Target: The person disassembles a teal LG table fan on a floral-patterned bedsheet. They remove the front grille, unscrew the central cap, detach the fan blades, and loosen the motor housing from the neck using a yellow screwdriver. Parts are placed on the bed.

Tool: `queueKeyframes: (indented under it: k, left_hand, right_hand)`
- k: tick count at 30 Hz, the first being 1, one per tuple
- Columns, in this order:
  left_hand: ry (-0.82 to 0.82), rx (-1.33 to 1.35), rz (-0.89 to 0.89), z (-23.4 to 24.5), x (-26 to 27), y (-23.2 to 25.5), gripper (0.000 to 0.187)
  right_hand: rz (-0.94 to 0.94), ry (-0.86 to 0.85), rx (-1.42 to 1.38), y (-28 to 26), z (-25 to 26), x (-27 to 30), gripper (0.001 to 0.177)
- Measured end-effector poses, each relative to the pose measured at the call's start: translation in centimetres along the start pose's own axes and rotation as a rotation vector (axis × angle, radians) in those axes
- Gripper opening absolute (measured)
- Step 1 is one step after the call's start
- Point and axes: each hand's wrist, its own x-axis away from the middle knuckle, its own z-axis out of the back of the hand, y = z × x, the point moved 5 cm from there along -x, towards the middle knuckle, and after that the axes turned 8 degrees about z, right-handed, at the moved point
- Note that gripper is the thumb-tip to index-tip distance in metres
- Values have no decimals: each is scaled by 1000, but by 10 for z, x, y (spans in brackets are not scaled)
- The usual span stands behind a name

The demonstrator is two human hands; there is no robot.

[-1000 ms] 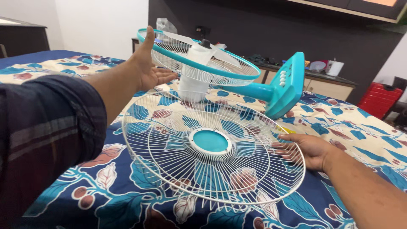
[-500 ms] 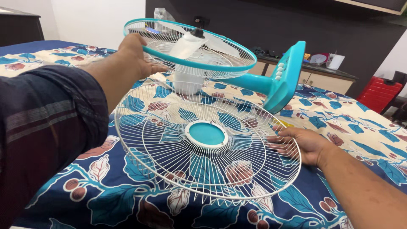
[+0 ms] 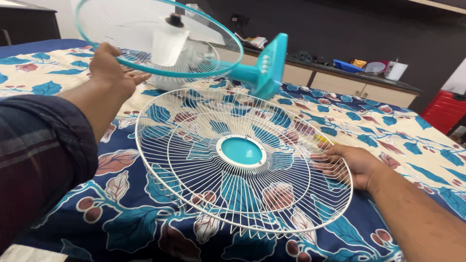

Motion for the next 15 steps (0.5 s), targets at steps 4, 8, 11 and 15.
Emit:
queueKeyframes:
  k: [4,8,11,15]
  left_hand:
    - [5,39,-74,48,-8,19,63]
    - [-87,159,-46,80,-5,15,57]
    - [-60,151,-5,99,-5,8,55]
    - [131,-223,-18,124,-8,8,57]
  right_hand:
    - [-16,18,23,2,1,-7,51]
    - [6,114,-39,7,9,-15,43]
    - [38,134,-71,7,10,-24,42]
    - [166,140,-56,1,12,-26,36]
